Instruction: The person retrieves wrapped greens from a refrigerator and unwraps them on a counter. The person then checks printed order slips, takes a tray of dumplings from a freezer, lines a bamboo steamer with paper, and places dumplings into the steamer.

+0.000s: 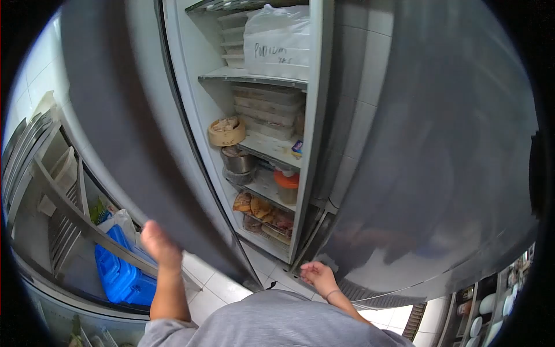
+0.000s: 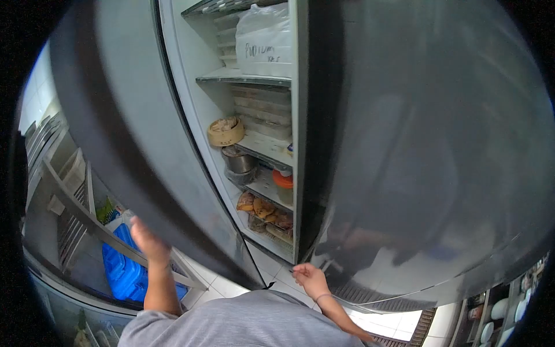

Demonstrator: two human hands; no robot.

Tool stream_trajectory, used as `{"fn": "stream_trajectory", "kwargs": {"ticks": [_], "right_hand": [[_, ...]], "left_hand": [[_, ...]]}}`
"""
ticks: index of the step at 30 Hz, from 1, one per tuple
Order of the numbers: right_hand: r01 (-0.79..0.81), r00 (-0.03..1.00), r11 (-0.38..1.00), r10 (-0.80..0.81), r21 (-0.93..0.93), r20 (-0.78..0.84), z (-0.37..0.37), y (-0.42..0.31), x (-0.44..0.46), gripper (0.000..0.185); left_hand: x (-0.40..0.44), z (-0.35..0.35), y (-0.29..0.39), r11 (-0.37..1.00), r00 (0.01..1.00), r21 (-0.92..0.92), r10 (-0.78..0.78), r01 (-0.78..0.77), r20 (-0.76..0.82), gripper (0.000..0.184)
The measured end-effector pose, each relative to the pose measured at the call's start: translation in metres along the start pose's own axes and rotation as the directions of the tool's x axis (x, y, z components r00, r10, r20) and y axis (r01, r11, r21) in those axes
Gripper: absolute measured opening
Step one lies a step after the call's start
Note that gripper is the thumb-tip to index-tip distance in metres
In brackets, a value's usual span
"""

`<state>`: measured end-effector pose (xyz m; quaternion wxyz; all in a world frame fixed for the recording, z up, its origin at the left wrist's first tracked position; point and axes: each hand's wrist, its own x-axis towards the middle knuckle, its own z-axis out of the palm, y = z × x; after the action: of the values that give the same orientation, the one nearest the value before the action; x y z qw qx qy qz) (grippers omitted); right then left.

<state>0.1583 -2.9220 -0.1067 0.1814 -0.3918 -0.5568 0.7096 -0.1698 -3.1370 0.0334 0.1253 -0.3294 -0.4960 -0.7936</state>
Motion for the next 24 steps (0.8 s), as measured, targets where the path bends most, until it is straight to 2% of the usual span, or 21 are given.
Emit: {"fn": "stream_trajectory", "kwargs": {"ticks": [1,2,3,4,5,6,7,8,9,11,13,15,16,18,21,22,23,24], "right_hand": [[0.057,0.996,0.998,-0.055,-0.025,0.072,0.016,-0.003,0.013,0.016],[0.111,0.984,0.993,-0.103,-0.05,0.148,0.032,-0.012,0.026,0.016],[0.166,0.976,0.974,-0.141,-0.151,0.164,0.048,-0.023,0.039,0.015],[0.22,0.967,0.943,-0.176,-0.252,0.187,0.065,-0.041,0.051,0.015],[0.283,0.948,0.927,-0.232,-0.246,0.215,0.084,-0.068,0.056,0.014],[0.341,0.927,0.91,-0.285,-0.236,0.243,0.104,-0.093,0.061,0.014],[0.509,0.859,0.78,-0.432,-0.364,0.275,0.121,-0.101,0.085,0.015],[0.462,0.883,0.809,-0.378,-0.363,0.279,0.143,-0.128,0.086,0.018],[0.562,0.824,0.772,-0.493,-0.296,0.28,0.162,-0.136,0.094,0.019],[0.654,0.756,0.66,-0.545,-0.37,0.363,0.191,-0.152,0.118,0.018],[0.705,0.697,0.502,-0.62,-0.5,0.36,0.209,-0.185,0.129,0.019],[0.764,0.592,0.4,-0.747,-0.506,0.304,0.212,-0.205,0.171,0.02],[0.755,0.571,0.389,-0.786,-0.529,0.238,0.211,-0.213,0.187,0.02],[0.677,0.673,0.483,-0.712,-0.555,0.201,0.205,-0.228,0.206,0.021],[0.666,0.721,0.508,-0.627,-0.545,0.296,0.204,-0.199,0.217,0.021],[0.611,0.774,0.486,-0.534,-0.625,0.341,0.208,-0.179,0.214,0.022],[0.547,0.835,0.485,-0.37,-0.682,0.407,0.207,-0.151,0.218,0.023],[0.579,0.814,0.418,-0.248,-0.7,0.525,0.203,-0.123,0.221,0.026]], "left_hand": [[-0.002,-0.057,-0.009,0.966,0.989,0.229,0.138,-0.121,-0.06,0.024],[0.001,-0.088,-0.014,0.865,0.956,0.454,0.28,-0.211,-0.09,0.034],[0.011,-0.097,0.003,0.625,0.885,0.692,0.464,-0.362,0.043,0.035],[0.024,-0.104,0.031,0.299,0.784,0.836,0.578,-0.46,0.225,0.035],[0.035,-0.111,0.047,0.442,0.812,0.749,0.543,-0.494,0.215,0.034],[0.039,-0.143,0.041,0.443,0.822,0.756,0.527,-0.482,0.216,0.034],[0.049,-0.191,0.025,0.813,0.942,0.498,0.335,-0.302,0.023,0.034],[0.052,-0.221,0.016,0.991,0.994,0.12,0.062,-0.052,-0.085,0.033],[0.056,-0.211,0.026,0.997,0.984,0.065,0.049,-0.039,-0.169,0.031],[0.063,-0.213,0.031,0.989,0.976,0.134,0.087,-0.061,-0.2,0.031],[0.064,-0.216,0.033,0.976,0.968,0.198,0.131,-0.088,-0.215,0.031],[0.065,-0.217,0.034,0.963,0.96,0.25,0.164,-0.106,-0.227,0.031],[0.066,-0.219,0.037,0.955,0.958,0.274,0.176,-0.111,-0.227,0.031],[0.065,-0.22,0.038,0.938,0.948,0.322,0.208,-0.124,-0.239,0.031],[0.061,-0.221,0.041,0.909,0.939,0.4,0.235,-0.12,-0.252,0.031],[0.06,-0.22,0.041,0.899,0.937,0.423,0.24,-0.115,-0.255,0.031],[0.059,-0.22,0.041,0.892,0.936,0.438,0.24,-0.108,-0.257,0.031],[0.061,-0.218,0.041,0.887,0.933,0.449,0.249,-0.111,-0.261,0.031]]}}
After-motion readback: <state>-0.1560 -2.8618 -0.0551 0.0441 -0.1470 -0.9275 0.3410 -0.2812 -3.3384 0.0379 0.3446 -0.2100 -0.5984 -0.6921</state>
